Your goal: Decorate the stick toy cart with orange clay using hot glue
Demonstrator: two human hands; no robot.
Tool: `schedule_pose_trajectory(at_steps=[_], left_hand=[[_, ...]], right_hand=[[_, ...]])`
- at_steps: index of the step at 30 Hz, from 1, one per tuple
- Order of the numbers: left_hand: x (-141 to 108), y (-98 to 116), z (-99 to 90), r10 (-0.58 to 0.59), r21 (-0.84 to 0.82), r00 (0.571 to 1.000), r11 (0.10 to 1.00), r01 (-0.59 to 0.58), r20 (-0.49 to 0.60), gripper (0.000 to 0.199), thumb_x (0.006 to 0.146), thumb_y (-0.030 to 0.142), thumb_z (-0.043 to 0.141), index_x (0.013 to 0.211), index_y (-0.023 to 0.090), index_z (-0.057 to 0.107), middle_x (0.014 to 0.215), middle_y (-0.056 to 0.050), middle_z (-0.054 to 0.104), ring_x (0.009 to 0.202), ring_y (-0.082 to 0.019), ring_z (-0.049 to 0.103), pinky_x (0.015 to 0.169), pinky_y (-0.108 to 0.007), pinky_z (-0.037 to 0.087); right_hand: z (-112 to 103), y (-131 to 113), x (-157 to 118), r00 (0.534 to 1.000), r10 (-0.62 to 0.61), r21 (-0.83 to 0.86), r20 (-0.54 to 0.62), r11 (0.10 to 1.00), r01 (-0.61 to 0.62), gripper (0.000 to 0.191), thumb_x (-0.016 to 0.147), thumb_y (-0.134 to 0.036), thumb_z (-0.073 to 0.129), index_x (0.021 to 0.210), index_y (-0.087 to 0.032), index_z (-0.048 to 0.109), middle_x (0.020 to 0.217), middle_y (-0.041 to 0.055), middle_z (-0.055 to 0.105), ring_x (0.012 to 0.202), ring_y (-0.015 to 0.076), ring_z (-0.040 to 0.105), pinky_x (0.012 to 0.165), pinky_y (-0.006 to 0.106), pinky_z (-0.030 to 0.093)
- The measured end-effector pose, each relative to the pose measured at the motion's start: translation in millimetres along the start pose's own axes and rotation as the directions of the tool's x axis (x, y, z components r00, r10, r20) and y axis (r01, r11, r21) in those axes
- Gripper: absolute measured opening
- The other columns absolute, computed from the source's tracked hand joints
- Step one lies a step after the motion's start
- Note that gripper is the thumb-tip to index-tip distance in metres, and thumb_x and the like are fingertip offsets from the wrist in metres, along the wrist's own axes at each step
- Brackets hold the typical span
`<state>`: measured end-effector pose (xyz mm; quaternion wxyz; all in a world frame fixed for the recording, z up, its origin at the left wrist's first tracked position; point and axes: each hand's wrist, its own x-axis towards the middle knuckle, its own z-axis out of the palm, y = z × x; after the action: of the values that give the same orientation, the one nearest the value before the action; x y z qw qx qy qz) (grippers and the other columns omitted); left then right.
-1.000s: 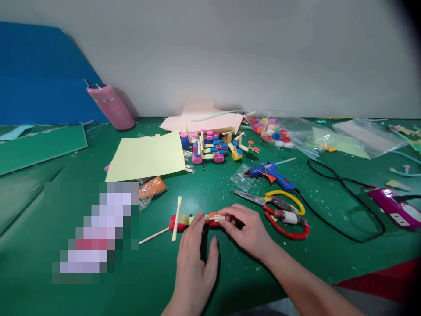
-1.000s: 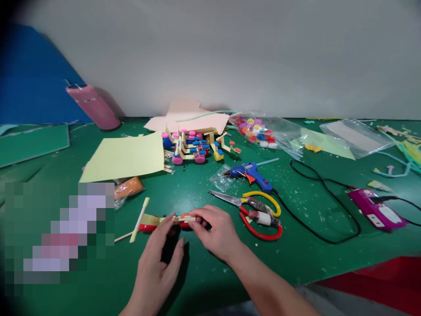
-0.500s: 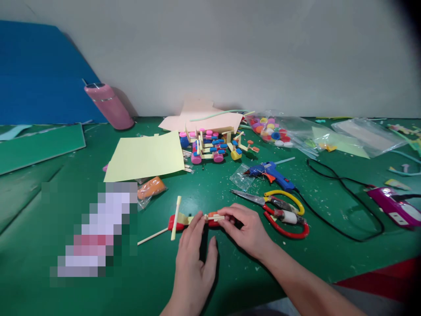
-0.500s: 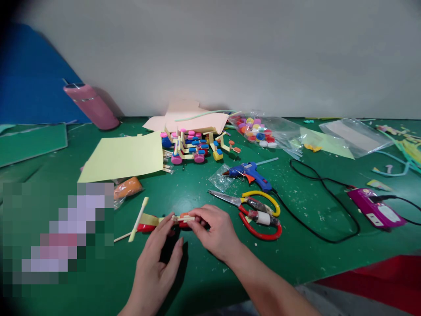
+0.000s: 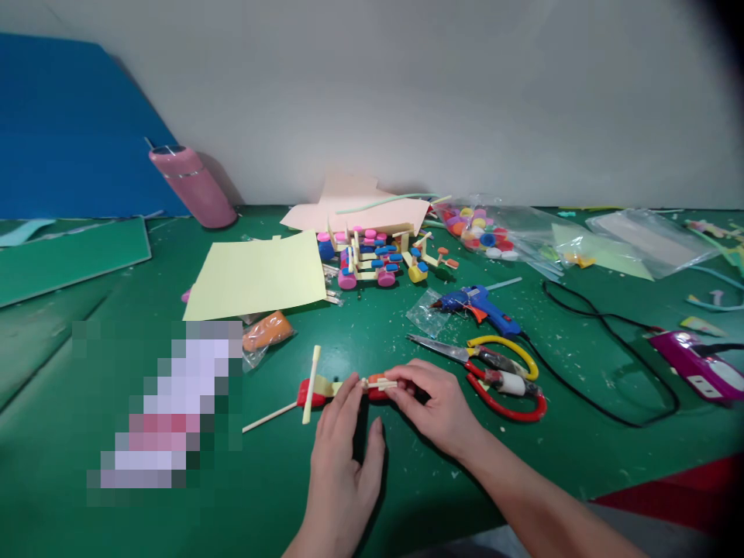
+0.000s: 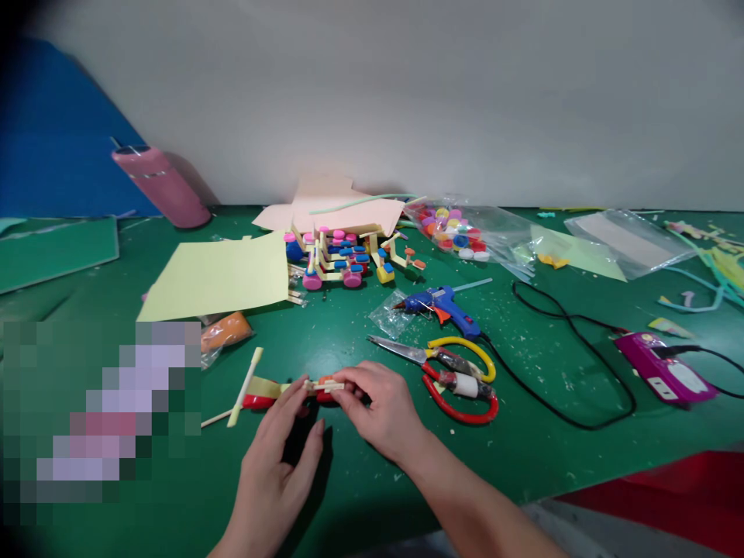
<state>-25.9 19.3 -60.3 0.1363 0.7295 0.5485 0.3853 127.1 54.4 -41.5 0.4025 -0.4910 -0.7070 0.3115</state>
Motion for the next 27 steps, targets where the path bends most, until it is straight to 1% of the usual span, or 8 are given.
schedule_pose_trajectory(at_steps=[9, 17, 27], left_hand=[[-0.3, -0.7, -0.1, -0.008, 0.005, 1.0, 1.0, 0.008, 0.004, 0.039, 0.079, 0.017, 0.052, 0.118, 0.015, 0.046, 0.118, -0.017, 0.056, 0.111, -0.025, 0.052, 0.089, -0.043, 0.047], [-0.5, 0.0, -0.4, -0.02, -0.001, 1.0, 1.0, 0.02, 0.006, 0.041, 0.078, 0.017, 0.052, 0.119, 0.018, 0.045, 0.119, -0.016, 0.056, 0.11, -0.025, 0.053, 0.089, -0.044, 0.047], [0.5, 1.9, -1.4, -0.02, 0.014, 1.0, 1.0, 0.019, 0.012, 0.04, 0.079, 0.018, 0.051, 0.118, 0.016, 0.045, 0.119, -0.017, 0.055, 0.11, -0.025, 0.052, 0.088, -0.043, 0.047]], right_hand=[[0.4, 0.2, -0.2, 1.0, -0.008, -0.001, -0.005, 1.0, 0.008, 0.015, 0.082, -0.024, 0.054, 0.092, -0.019, 0.064, 0.071, 0.002, 0.059, 0.065, 0.0128, 0.055, 0.06, 0.023, 0.045], [-0.1, -0.7, -0.1, 1.0, -0.007, -0.002, -0.004, 1.0, 0.007, 0.015, 0.082, -0.024, 0.054, 0.092, -0.019, 0.064, 0.071, 0.0023, 0.059, 0.065, 0.0128, 0.055, 0.06, 0.023, 0.044], [0.6, -0.2, -0.6, 1.0, 0.001, -0.013, 0.007, 1.0, -0.001, 0.015, 0.081, -0.022, 0.054, 0.093, -0.018, 0.063, 0.071, 0.0015, 0.058, 0.065, 0.012, 0.053, 0.06, 0.023, 0.044]])
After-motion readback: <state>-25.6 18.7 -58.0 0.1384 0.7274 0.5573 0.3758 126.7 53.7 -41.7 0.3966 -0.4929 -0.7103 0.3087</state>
